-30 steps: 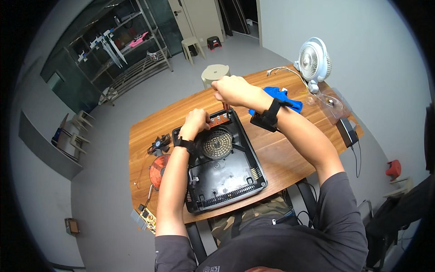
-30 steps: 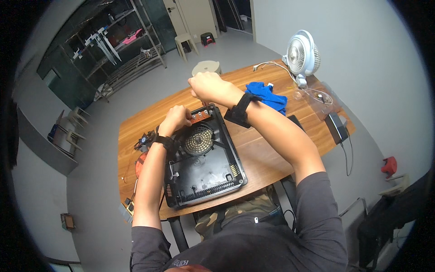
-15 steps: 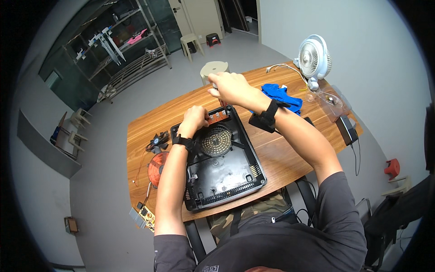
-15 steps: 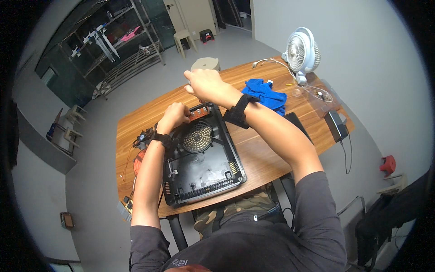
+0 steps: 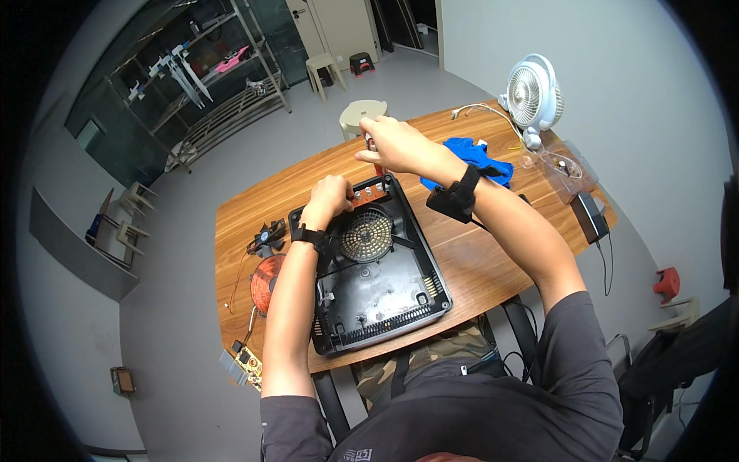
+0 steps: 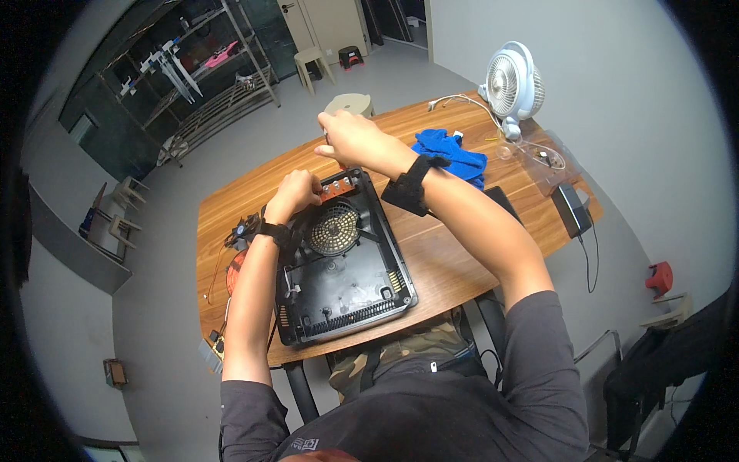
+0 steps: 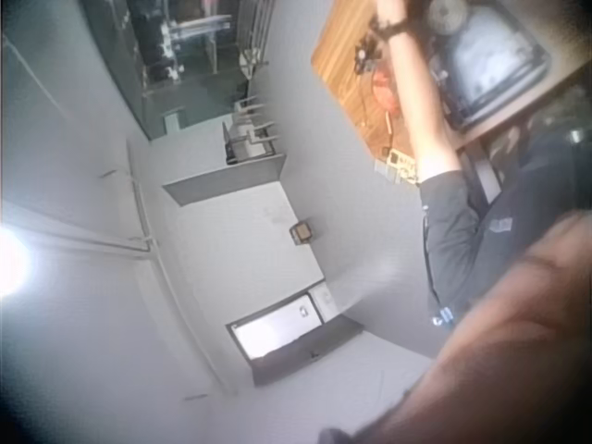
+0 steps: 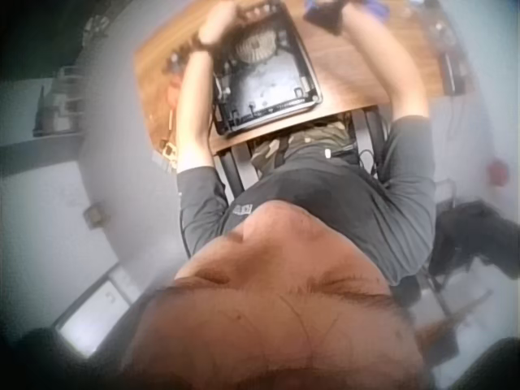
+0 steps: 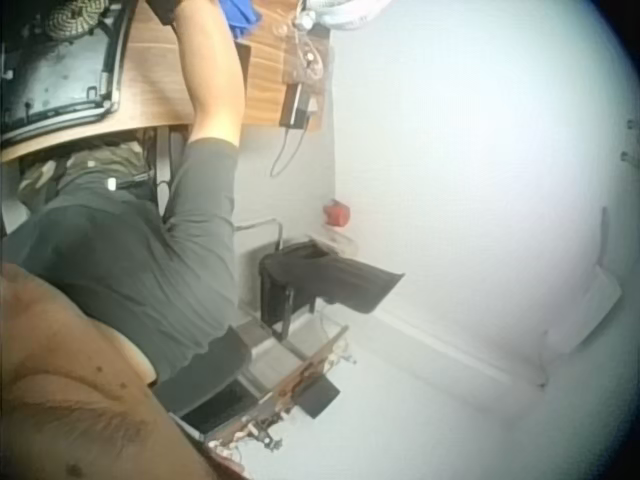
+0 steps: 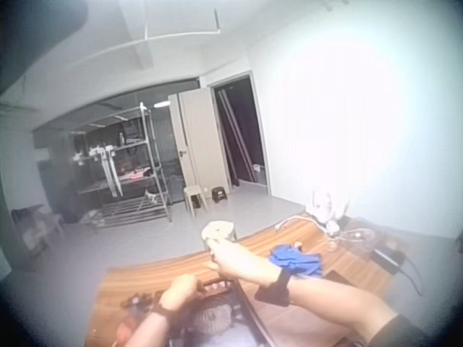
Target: The person disassembles a small electronic device on a wooden table. They remove a red fan and a green circuit board, then use a screwdriver to detach a black fan and a long LED strip. Finally, they wipe the interior of the device with a blue cloth.
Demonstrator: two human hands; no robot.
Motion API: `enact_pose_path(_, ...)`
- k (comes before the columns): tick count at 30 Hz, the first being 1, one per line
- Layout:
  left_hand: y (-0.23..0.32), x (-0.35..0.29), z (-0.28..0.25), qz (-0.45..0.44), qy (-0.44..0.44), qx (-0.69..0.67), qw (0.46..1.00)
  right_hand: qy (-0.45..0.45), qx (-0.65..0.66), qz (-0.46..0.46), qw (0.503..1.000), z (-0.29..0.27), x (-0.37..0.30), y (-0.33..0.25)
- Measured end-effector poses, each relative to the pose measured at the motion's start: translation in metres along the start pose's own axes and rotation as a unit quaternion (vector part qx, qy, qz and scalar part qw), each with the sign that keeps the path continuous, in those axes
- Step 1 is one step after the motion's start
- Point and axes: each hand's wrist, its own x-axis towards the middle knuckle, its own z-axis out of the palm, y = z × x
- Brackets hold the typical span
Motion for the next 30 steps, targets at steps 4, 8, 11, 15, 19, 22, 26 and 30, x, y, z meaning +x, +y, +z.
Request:
enact_pose_path(4, 0.000, 0.001, 0.001, 0.000, 0.004, -0.002, 1.000, 0.033, 0.018, -0.013, 0.999, 0.013, 0.004, 0.012)
enact_pose_path(8, 0.004, 0.000, -0.002, -0.004, -0.004, -0.001, 1.000, 0.059, -0.006, -0.042, 0.997, 0.015, 0.001, 0.016)
enact_pose_path(11, -0.003, 0.003, 0.001, -0.007, -0.011, 0.004, 1.000, 0.030, -0.033, -0.013, 0.999, 0.004, -0.004, -0.002)
enact_pose_path(15, -0.003, 0.004, 0.003, -0.005, -0.010, 0.002, 1.000, 0.052, -0.031, -0.002, 0.998, 0.008, -0.004, 0.003)
enact_pose_path(19, 0.004, 0.001, -0.001, 0.002, -0.007, 0.007, 1.000, 0.039, -0.014, -0.014, 0.999, 0.008, -0.004, 0.007)
enact_pose_path(22, -0.002, 0.001, 0.001, -0.007, -0.010, 0.003, 1.000, 0.016, -0.014, 0.000, 1.000, -0.002, -0.006, -0.006)
enact_pose_path(26, 0.001, 0.001, 0.000, -0.006, -0.009, 0.001, 1.000, 0.008, 0.000, 0.019, 1.000, 0.000, -0.001, -0.001)
enact_pose_path(30, 0.004, 0.000, -0.002, -0.005, -0.005, 0.015, 1.000, 0.058, 0.031, 0.007, 0.998, 0.012, 0.000, 0.010)
